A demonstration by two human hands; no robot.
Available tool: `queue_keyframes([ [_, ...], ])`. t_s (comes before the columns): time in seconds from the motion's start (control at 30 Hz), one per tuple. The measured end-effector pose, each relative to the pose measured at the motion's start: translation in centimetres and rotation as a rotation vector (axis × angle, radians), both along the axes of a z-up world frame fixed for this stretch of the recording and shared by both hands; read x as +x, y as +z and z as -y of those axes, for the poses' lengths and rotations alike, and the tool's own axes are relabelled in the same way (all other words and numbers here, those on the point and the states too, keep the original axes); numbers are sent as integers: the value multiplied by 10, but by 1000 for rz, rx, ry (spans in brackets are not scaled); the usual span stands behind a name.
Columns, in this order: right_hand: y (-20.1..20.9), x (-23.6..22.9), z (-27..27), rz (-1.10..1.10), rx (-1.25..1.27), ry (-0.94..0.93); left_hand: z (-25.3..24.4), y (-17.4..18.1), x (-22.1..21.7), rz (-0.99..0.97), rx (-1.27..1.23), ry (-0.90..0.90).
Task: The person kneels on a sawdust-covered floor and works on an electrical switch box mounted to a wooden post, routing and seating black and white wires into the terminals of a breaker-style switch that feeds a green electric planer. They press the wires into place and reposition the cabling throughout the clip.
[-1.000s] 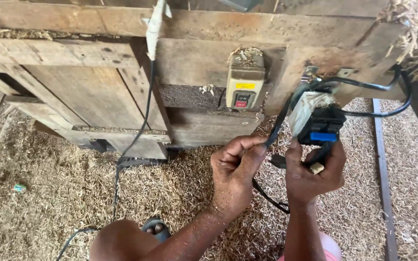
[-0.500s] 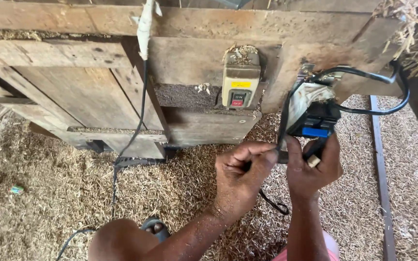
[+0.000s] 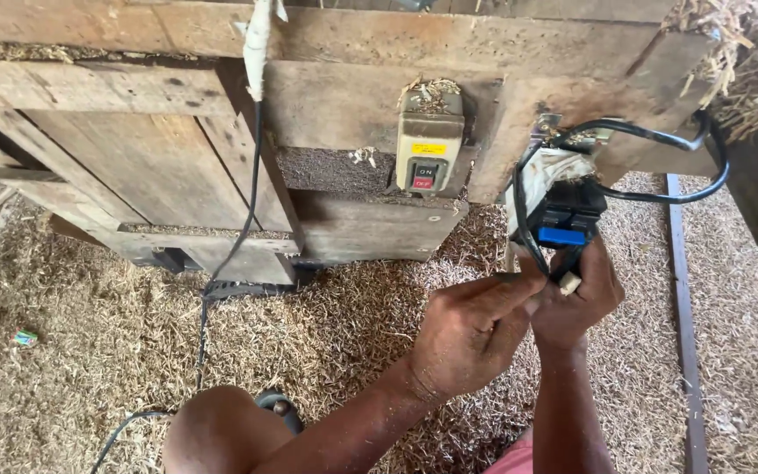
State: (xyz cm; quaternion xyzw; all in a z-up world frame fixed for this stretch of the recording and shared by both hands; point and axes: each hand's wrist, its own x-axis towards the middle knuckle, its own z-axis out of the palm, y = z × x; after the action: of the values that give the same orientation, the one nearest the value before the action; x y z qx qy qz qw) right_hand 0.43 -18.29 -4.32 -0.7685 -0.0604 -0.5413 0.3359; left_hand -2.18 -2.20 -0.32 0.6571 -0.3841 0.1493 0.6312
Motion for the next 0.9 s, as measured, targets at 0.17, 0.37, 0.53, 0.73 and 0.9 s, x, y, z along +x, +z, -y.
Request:
queue_keyframes([
  [0.17,-17,9,27,3,84,33,16,-4,3,188,327,155],
  [0.37,7,-5,46,-78,-121,126,36,-8,-1,232,394,107],
  [0.53,18,-11,48,-186,-119,177,47,-13,1,277,401,175],
  [0.73,16,-16,55,-278,-76,173,49,-15,-1,482,711,373],
  [0.9,22,-65,50,-287,-216,-16,52,-13,4,564,650,422],
])
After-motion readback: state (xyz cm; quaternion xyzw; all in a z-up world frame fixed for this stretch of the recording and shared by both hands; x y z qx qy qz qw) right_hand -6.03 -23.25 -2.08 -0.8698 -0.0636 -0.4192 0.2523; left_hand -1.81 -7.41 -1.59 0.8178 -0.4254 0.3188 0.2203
